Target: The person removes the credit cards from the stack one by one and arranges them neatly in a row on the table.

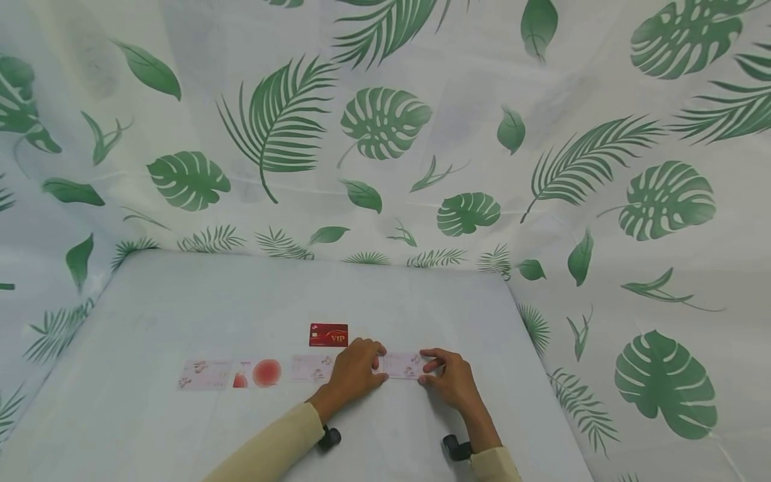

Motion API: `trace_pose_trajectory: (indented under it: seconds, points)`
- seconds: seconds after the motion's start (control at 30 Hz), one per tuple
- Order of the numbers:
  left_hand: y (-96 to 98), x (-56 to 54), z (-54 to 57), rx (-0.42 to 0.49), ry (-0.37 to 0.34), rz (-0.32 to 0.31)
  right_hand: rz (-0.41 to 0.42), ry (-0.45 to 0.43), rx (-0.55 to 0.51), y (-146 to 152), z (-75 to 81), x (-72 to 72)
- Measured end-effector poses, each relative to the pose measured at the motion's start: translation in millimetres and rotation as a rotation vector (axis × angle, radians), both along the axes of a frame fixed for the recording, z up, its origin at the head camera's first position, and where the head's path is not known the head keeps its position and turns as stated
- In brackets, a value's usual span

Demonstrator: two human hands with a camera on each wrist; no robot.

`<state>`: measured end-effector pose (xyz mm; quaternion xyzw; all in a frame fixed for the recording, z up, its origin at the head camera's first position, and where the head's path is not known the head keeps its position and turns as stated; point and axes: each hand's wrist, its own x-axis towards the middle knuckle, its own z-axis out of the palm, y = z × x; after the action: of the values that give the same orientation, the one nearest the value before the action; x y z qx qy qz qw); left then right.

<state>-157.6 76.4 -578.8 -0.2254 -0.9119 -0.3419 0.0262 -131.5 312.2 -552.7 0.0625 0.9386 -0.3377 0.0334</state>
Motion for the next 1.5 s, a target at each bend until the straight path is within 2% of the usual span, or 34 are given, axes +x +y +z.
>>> trace_pose_trajectory:
  seconds: [0.3,0.57,0.8,1.13,1.37,1.5]
  points:
    - [-11.9,-0.7,12.2,0.031,-0.027,0.027,-0.003,0.064,-0.025,-6,6.6,-6.0]
    - [-30.5,-7.6,9.8,0.024,-0.004,0.052,0.039,0.104,-0.088,-22,10.1,-17.3]
    - [-49.8,-14.2,12.8,0.021,-0.004,0.068,0.056,0.114,-0.123,-39,10.4,-25.3]
    - [-81.8,-25.8,14.1,-0.031,0.011,0.081,0.052,0.124,-0.138,-64,6.8,-34.8]
    - [-98.5,-30.6,17.5,-0.001,-0.002,0.111,0.055,0.117,-0.130,-81,6.8,-41.8]
    - [-106.1,-35.3,17.2,-0.018,0.006,0.132,0.060,0.121,-0.129,-89,6.2,-45.6]
